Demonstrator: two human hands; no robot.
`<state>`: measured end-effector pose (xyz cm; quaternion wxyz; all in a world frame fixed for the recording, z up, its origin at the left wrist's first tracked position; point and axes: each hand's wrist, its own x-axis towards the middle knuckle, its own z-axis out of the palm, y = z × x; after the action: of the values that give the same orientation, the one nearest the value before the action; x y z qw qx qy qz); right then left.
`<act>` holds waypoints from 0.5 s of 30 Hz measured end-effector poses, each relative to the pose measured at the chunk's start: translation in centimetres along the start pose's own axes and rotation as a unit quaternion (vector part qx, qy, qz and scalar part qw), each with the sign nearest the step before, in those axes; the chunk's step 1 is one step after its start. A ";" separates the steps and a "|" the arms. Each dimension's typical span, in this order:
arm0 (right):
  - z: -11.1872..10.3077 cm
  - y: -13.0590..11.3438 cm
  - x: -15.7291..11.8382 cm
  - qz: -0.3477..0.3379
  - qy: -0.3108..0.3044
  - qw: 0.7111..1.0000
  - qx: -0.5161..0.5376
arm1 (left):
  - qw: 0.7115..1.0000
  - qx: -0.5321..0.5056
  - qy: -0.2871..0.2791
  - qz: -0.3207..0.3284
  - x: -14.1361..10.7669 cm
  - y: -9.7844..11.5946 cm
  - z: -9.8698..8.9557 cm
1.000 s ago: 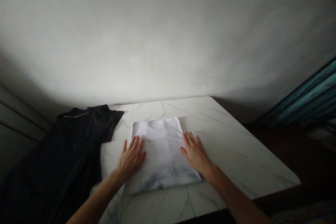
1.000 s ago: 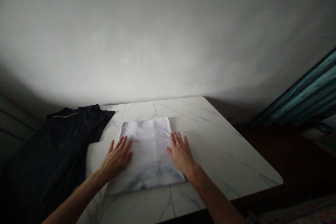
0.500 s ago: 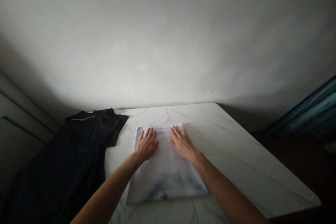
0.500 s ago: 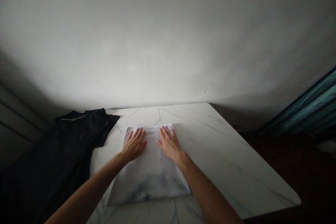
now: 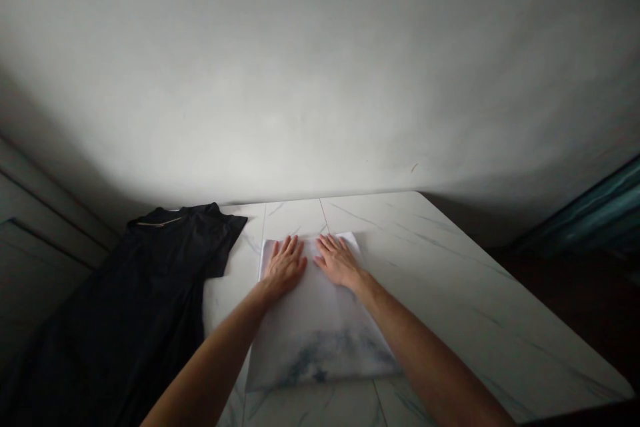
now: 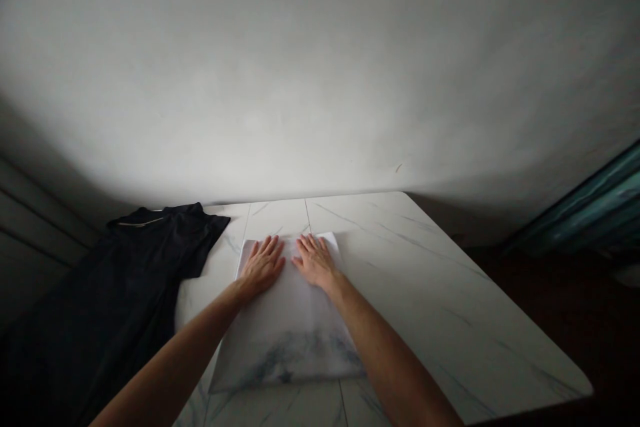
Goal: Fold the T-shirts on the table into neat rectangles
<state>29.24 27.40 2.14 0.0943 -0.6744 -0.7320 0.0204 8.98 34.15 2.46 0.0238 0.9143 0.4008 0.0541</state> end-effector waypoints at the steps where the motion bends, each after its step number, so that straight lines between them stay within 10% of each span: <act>1: 0.1 0.3 0.0 0.010 -0.004 1.000 0.000 | 1.000 -0.001 -0.002 -0.005 -0.1 -0.3 0.0; 9: -0.3 3.6 -0.4 0.099 -0.045 0.994 -0.007 | 0.996 0.001 -0.020 -0.090 -0.4 -4.5 -0.6; 15: -1.8 0.5 -1.3 0.099 -0.049 0.994 -0.009 | 0.988 0.009 0.014 -0.156 -1.5 -1.5 -2.1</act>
<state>30.08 25.94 3.72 0.0498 -0.7427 -0.6654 0.0555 6.63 34.07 4.32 0.0179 0.8398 0.5393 0.0591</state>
